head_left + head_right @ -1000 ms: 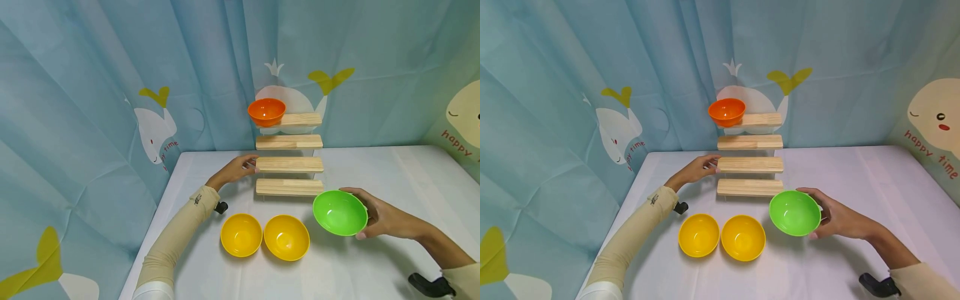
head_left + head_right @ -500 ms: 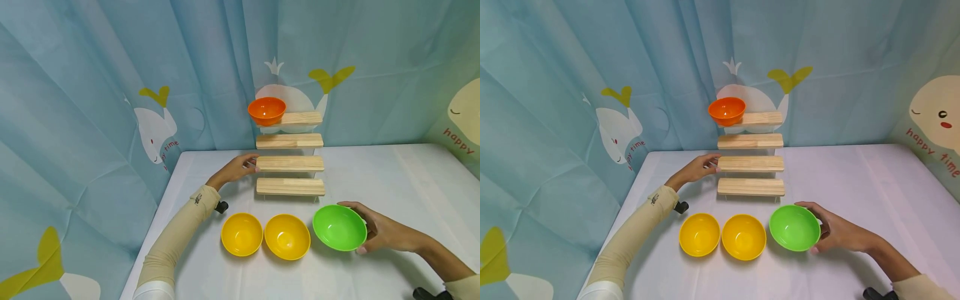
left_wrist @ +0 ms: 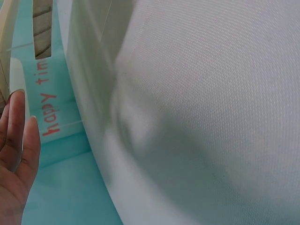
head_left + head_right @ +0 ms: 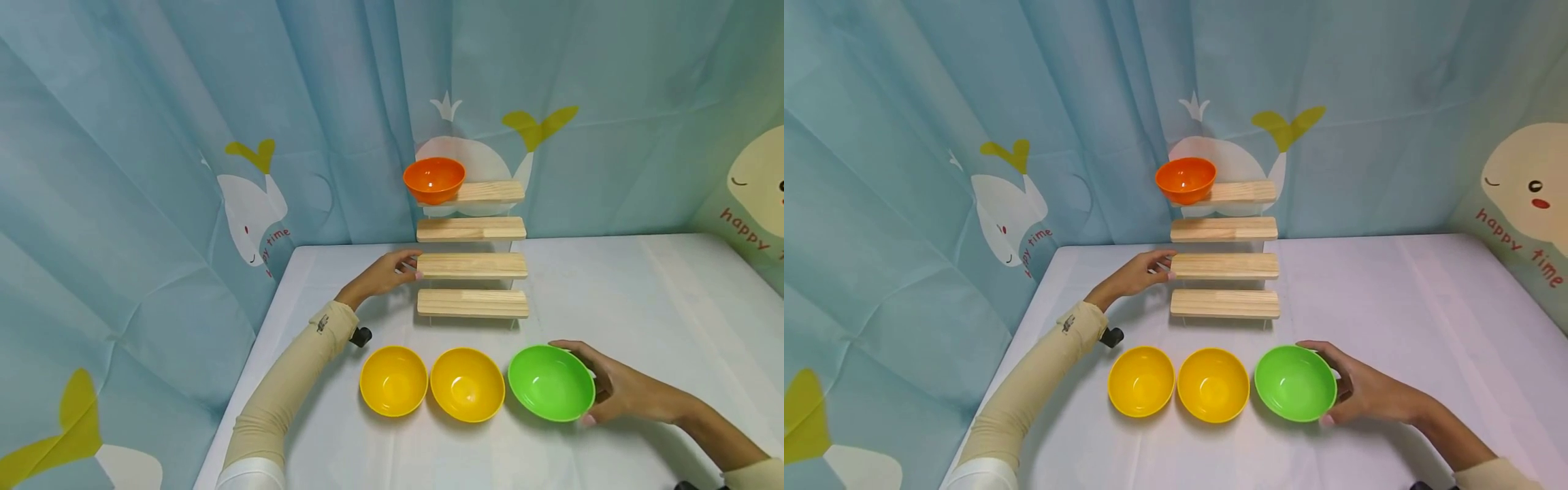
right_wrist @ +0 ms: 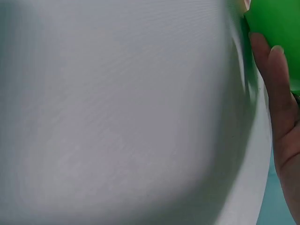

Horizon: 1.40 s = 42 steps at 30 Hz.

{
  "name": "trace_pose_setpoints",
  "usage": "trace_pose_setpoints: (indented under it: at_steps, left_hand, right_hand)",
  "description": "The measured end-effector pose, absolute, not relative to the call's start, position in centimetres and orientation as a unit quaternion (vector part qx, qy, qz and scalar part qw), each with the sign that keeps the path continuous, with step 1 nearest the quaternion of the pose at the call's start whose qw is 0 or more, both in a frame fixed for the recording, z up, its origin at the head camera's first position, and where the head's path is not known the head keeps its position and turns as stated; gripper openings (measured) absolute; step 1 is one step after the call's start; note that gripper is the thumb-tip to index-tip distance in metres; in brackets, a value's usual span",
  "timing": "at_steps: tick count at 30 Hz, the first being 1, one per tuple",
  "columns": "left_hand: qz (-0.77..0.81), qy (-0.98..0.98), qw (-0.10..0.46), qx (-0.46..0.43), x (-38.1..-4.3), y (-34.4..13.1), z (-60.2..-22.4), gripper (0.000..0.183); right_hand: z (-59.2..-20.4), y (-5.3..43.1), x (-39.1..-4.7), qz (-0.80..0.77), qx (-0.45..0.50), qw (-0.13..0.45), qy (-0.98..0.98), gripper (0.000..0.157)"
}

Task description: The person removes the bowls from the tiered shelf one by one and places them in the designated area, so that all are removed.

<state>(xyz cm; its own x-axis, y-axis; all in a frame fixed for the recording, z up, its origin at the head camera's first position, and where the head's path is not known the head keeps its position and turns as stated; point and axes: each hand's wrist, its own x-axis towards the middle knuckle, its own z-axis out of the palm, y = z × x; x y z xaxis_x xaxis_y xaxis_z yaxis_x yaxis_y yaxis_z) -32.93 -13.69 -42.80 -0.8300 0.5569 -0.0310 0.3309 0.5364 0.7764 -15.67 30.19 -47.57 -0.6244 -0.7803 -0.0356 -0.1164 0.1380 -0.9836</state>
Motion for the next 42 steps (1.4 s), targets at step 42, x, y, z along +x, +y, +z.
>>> trace_pose_setpoints:
  at_steps: [42]
  left_hand:
    - [0.417,0.860,0.144,0.256,-33.0,-13.9,-42.8,0.060]
  right_hand:
    - [-47.6,30.8,-14.4,-0.591,-0.245,0.343,0.688,0.092]
